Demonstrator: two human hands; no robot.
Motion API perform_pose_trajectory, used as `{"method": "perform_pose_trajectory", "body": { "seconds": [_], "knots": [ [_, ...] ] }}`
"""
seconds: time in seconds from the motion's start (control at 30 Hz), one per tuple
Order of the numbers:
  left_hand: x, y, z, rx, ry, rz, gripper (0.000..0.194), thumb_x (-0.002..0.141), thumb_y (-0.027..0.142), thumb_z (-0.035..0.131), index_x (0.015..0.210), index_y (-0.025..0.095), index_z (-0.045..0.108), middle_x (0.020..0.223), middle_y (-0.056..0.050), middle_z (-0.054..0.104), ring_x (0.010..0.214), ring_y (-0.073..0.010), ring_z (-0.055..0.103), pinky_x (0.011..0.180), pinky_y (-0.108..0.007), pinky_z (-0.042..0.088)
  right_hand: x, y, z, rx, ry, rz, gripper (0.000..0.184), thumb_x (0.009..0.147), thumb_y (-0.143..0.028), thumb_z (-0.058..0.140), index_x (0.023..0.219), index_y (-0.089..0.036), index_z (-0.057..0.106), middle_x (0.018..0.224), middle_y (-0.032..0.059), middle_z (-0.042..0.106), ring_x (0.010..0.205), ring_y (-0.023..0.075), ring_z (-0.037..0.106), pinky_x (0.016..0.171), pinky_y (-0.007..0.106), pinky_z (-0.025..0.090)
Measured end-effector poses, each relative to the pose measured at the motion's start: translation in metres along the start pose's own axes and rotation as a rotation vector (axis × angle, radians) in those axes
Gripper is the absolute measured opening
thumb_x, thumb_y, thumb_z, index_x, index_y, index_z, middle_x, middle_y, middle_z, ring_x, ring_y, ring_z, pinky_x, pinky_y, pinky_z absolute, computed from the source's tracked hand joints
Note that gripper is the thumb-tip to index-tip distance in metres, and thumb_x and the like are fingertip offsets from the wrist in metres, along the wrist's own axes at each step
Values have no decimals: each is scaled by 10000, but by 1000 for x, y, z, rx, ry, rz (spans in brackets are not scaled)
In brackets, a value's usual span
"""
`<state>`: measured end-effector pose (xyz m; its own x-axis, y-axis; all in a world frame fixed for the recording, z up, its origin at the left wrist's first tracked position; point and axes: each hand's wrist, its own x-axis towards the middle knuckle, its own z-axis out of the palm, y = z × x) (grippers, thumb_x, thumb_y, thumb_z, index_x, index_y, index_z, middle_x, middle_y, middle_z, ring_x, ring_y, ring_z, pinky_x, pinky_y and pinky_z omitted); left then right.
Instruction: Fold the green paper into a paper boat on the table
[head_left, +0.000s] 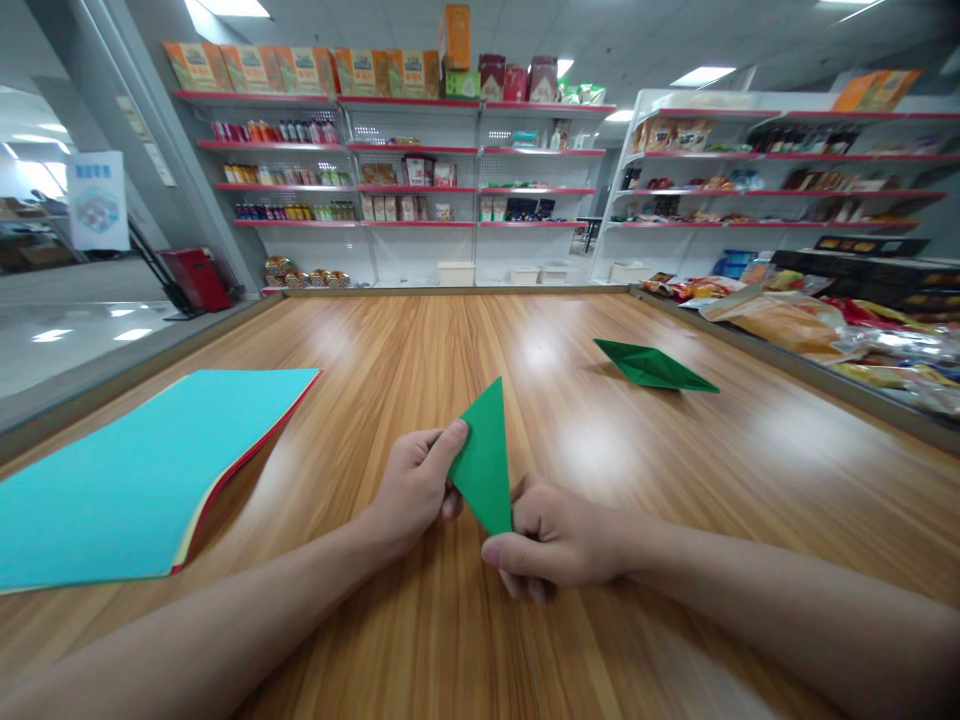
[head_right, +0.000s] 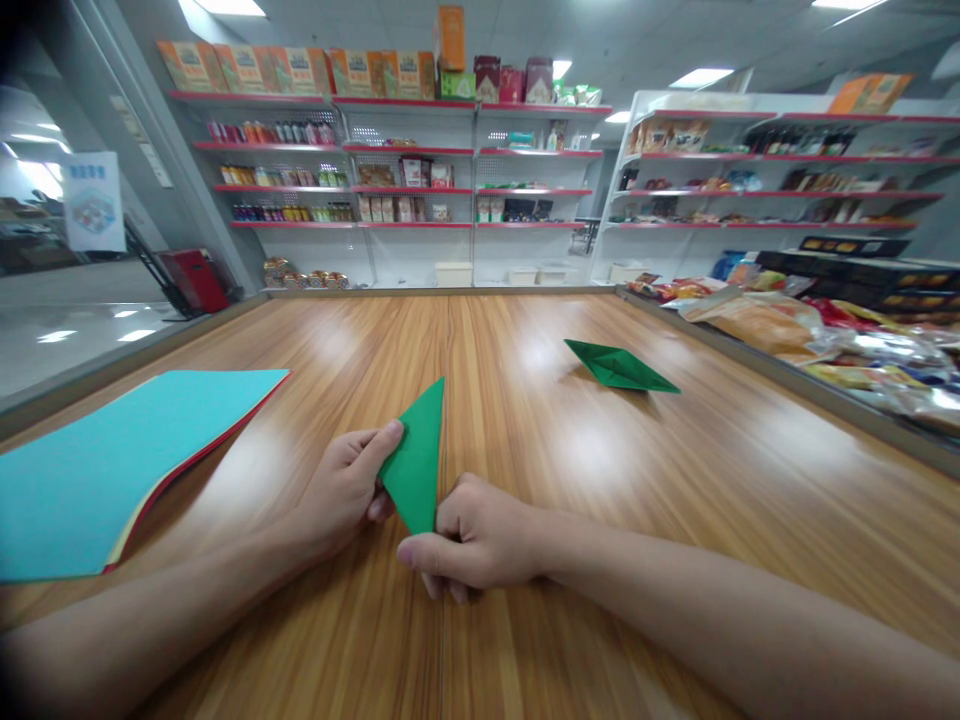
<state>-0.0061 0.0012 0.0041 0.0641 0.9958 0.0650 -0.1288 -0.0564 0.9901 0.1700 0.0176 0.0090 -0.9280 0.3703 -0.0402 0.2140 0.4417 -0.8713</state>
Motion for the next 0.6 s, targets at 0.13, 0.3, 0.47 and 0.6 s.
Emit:
{"method": "perform_pose_trajectory", "body": {
  "seconds": [0.13,0.3,0.47,0.6],
  "knots": [
    [2,1,-1,-29,-41,-42,493,817,561,563,557,159,441,350,63,398,276,-52,356,286,-150,264,0,2,1,-31,7,-38,590,974,-458,309,661,-98,657,492,47,610,464,86,573,508,169,465],
    [2,4,1,-142,-167,-152,493,780,565,608,551,161,442,325,75,363,262,-45,306,279,-153,275,0,4,4,-192,89,-220,530,961,-325,378,507,-144,584,503,52,626,533,108,607,619,216,502],
    [0,2,1,-105,-131,-98,496,791,573,595,562,160,442,351,74,378,268,-46,324,271,-148,278,1,0,3,-235,101,-255,479,943,-346,406,544,-137,571,479,41,571,501,108,562,567,225,475],
    [-1,0,-1,43,-75,26,518,829,591,532,561,159,433,382,60,410,286,-55,387,270,-141,270,1,1,0,95,63,-23,549,920,-529,402,587,-121,557,449,1,500,373,60,436,370,160,335]
  ]
}}
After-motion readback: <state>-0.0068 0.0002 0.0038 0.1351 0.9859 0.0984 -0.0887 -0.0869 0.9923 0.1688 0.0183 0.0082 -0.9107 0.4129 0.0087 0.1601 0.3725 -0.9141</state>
